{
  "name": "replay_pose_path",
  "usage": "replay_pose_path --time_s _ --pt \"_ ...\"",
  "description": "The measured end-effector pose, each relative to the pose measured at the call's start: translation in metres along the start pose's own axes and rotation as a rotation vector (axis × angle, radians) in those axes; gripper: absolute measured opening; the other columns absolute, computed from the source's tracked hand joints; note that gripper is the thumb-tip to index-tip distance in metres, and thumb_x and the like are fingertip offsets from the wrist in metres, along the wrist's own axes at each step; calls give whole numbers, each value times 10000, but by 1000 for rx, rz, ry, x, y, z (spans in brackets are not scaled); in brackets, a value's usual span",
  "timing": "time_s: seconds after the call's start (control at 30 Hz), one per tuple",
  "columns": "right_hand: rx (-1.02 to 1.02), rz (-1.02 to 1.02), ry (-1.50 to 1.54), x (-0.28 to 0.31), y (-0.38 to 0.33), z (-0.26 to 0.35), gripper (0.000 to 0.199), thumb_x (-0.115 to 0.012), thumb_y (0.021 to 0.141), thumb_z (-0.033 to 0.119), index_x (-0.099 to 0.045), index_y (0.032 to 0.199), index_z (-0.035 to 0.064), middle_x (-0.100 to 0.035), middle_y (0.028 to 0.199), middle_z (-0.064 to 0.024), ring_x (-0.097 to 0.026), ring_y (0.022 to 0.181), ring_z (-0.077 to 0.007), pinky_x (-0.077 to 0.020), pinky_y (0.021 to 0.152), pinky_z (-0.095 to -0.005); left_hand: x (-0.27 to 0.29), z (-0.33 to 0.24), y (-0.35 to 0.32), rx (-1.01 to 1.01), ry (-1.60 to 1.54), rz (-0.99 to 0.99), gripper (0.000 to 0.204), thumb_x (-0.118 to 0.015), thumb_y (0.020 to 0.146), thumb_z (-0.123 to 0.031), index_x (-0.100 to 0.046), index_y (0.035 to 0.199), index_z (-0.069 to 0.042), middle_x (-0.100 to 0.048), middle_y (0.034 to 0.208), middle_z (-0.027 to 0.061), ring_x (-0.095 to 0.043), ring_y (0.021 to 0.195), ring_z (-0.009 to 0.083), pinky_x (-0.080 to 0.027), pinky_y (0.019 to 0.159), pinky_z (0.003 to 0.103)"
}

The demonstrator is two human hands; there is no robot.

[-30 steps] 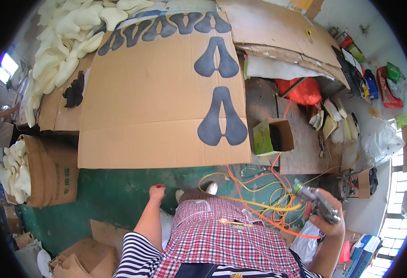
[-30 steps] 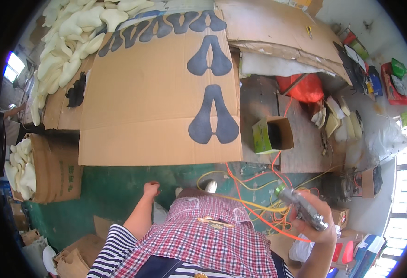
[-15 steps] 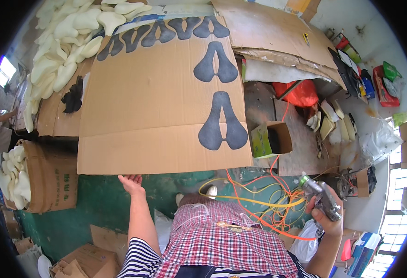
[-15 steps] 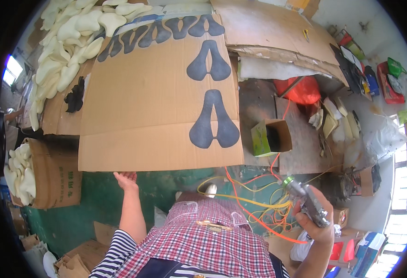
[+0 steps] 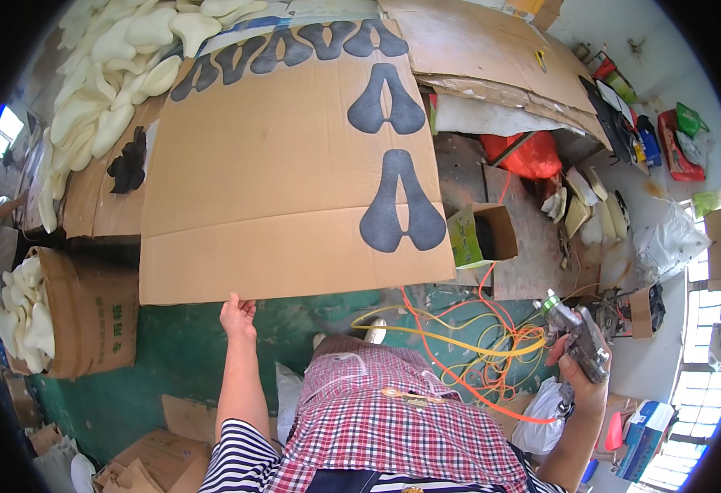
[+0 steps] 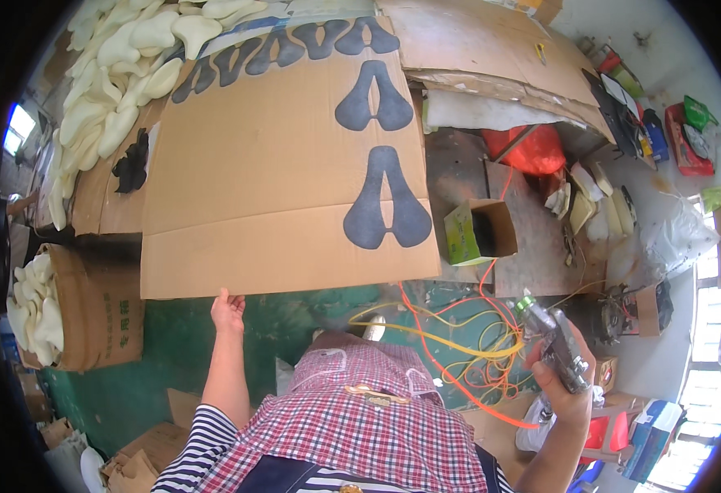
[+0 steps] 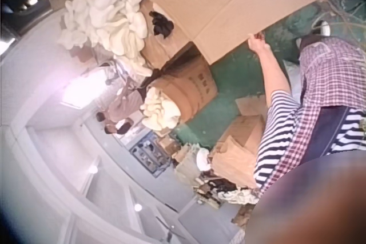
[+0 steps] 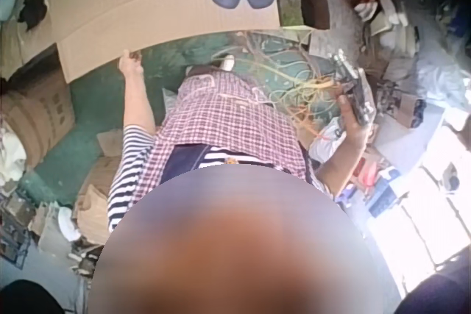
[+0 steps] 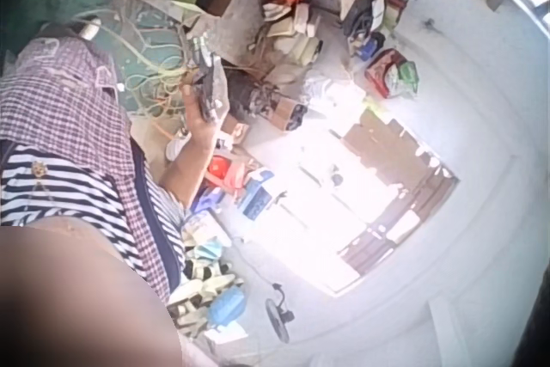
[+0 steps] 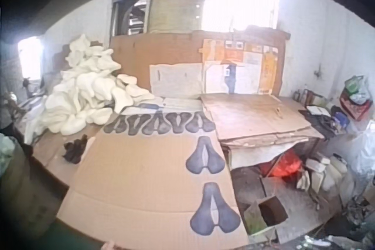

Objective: Applying glue to black seat covers and arranging them on a cardboard template.

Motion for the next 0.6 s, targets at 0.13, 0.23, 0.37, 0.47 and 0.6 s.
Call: replay_pose_path --time_s 0.13,0.23,0.37,0.47,0.6 --pt "27 44 31 -8 -11 2 696 -766 744 179 -461 1326 -54 -628 825 -71 -600 739 -143 -479 695 -280 0 7 -13 16 -9 13 188 -595 953 -273 -584 918 -89 -650 774 36 -619 668 157 -478 596 286" --pt "6 92 43 -12 -19 5 683 -757 747 152 -461 1325 -58 -630 826 -70 -600 740 -144 -482 697 -275 0 17 -21 100 12 49 211 -598 951 -277 -586 906 -70 -657 779 57 -624 650 170 -501 562 278" --pt "-38 105 -2 -19 -33 10 661 -746 750 127 -465 1318 -61 -632 829 -72 -601 742 -145 -489 694 -277 4 26 -26 140 45 54 235 -593 953 -292 -595 925 -59 -667 796 73 -629 640 173 -506 535 271" --pt "-59 150 -108 -18 -49 10 645 -739 752 116 -469 1310 -61 -634 832 -73 -602 744 -143 -494 688 -285 4 25 -24 166 115 95 249 -591 955 -302 -600 943 -53 -668 785 71 -629 626 170 -506 524 268" --pt "-50 224 -102 -36 -56 11 651 -741 746 95 -467 1317 -56 -638 836 -77 -608 751 -142 -493 686 -287 7 20 -24 186 232 145 282 -579 960 -326 -602 955 -45 -673 775 74 -629 617 168 -502 518 269"
Point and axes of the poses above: each hand's wrist, its own y-axis towards the middle knuckle, its own x-axis out of the back of the hand, z = x × y, the point moved 4 cm from there along y, towards the middle knuckle
